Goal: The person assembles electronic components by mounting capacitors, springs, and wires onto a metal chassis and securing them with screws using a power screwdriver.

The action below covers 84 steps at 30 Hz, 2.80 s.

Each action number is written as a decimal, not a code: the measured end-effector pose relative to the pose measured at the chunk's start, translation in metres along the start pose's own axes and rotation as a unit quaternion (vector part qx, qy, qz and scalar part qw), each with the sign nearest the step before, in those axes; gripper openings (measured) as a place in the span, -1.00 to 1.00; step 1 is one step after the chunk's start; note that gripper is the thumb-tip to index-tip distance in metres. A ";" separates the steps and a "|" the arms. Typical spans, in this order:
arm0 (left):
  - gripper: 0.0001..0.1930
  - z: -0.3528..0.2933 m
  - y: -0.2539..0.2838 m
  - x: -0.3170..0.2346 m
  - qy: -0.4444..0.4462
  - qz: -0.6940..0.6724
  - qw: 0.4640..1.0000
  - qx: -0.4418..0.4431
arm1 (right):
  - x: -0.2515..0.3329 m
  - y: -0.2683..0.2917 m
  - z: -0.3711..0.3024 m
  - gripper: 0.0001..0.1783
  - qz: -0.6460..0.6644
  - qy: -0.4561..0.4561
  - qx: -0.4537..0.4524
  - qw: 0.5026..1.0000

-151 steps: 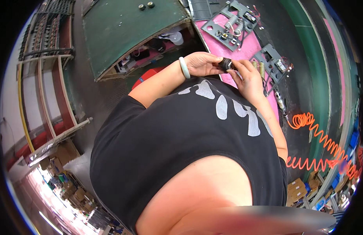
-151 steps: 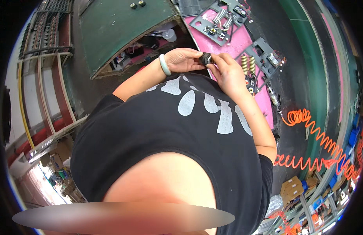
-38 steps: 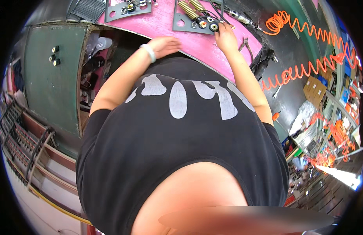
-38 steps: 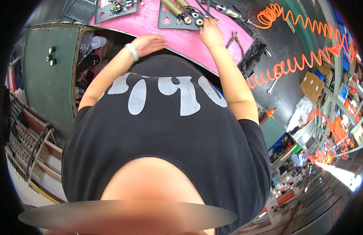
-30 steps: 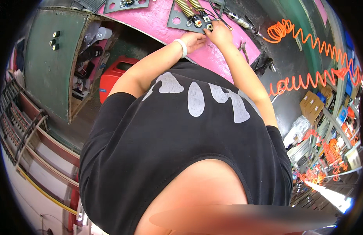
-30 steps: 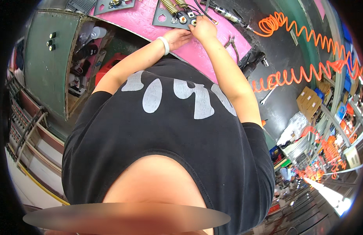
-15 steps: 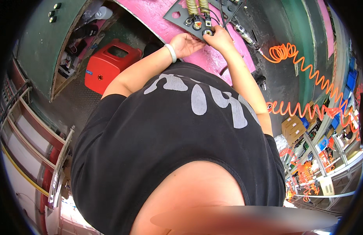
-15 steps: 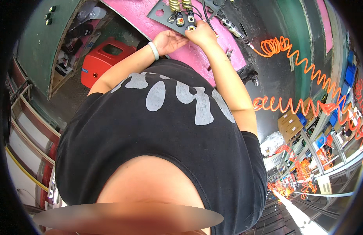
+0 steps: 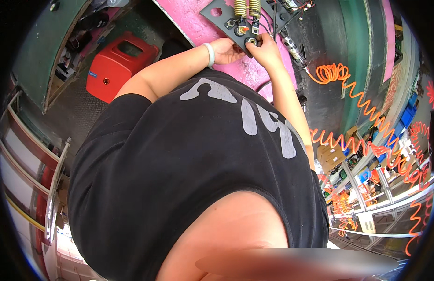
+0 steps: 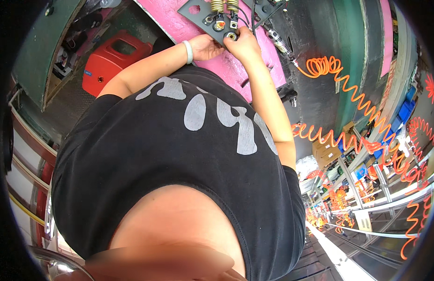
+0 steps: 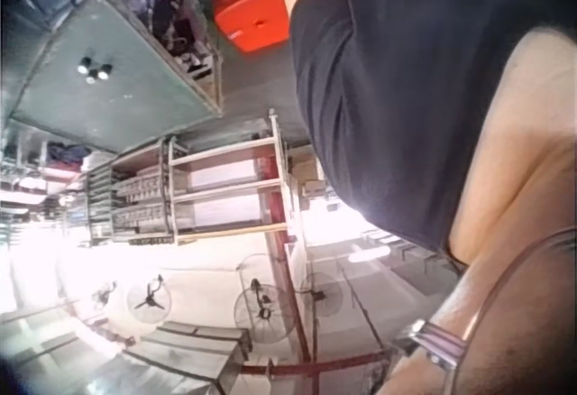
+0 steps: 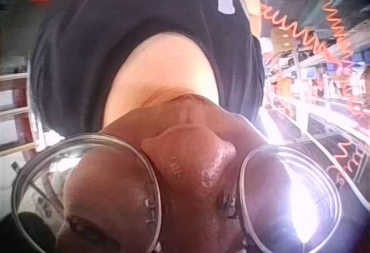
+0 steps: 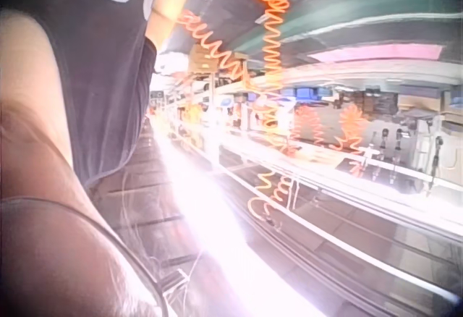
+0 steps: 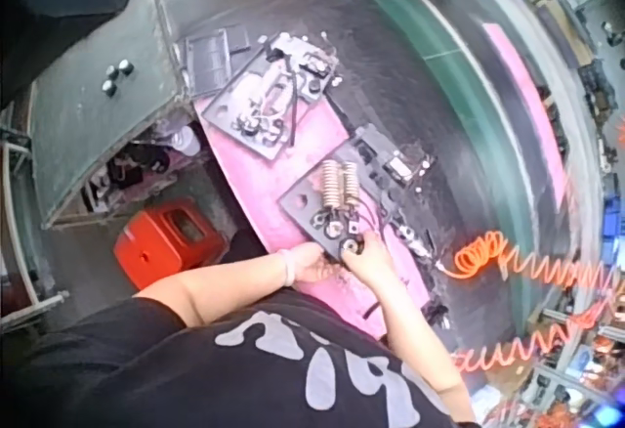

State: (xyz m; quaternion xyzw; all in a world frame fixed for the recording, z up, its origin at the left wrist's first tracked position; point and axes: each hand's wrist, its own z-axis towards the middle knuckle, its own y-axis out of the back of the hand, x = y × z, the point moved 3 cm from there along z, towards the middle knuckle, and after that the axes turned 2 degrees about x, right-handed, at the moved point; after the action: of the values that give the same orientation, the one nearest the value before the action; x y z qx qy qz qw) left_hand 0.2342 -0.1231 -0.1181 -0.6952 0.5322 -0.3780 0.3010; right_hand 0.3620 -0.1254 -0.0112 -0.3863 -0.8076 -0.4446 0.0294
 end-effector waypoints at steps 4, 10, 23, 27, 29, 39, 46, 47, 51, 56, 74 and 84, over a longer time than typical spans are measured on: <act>-0.73 0.003 0.007 0.000 0.045 -0.007 0.993 0.105 | 0.001 -0.001 0.000 -0.49 -0.011 0.011 0.001 1.000; -0.70 0.008 0.009 0.000 0.054 0.005 0.990 0.128 | 0.010 0.000 0.000 -0.50 -0.026 0.017 -0.006 1.000; -0.71 0.002 0.001 -0.004 0.014 0.016 0.996 0.090 | 0.012 -0.002 -0.003 -0.54 -0.024 0.033 -0.032 0.999; -0.72 0.007 0.007 -0.004 0.028 0.002 0.993 0.115 | 0.009 -0.005 -0.002 -0.59 -0.027 0.048 -0.073 0.996; -0.72 0.007 0.007 -0.004 0.032 -0.002 0.991 0.127 | 0.007 -0.006 -0.001 -0.59 -0.036 0.053 -0.076 0.995; -0.75 0.007 0.005 -0.005 0.024 -0.007 0.995 0.092 | 0.018 -0.001 -0.005 -0.54 -0.028 0.025 -0.054 0.998; -0.78 0.005 0.001 -0.004 0.008 -0.014 0.999 0.042 | 0.021 0.000 -0.008 -0.51 -0.046 0.014 -0.039 0.998; -0.78 0.005 0.001 -0.003 0.008 -0.015 0.999 0.042 | 0.018 -0.002 -0.007 -0.51 -0.045 0.013 -0.039 0.998; -0.77 0.000 -0.004 -0.003 0.003 -0.012 0.999 0.038 | 0.016 -0.002 -0.006 -0.49 -0.051 0.018 -0.038 0.998; -0.78 0.002 -0.001 -0.002 0.002 -0.010 1.000 0.030 | 0.015 -0.003 -0.004 -0.49 -0.045 -0.004 -0.036 0.998; -0.75 -0.012 -0.010 -0.010 -0.025 0.070 0.996 -0.052 | -0.002 -0.007 -0.017 -0.53 0.008 0.110 -0.135 0.985; -0.69 -0.079 -0.040 -0.002 0.022 0.156 0.985 -0.074 | -0.004 0.001 -0.057 -0.54 0.215 0.162 0.004 0.963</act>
State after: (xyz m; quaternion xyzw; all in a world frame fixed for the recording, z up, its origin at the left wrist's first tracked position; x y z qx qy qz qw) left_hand 0.1878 -0.1124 -0.0439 -0.6152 0.6674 -0.3014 0.2921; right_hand 0.3487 -0.1694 0.0227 -0.4735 -0.6914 -0.4814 0.2567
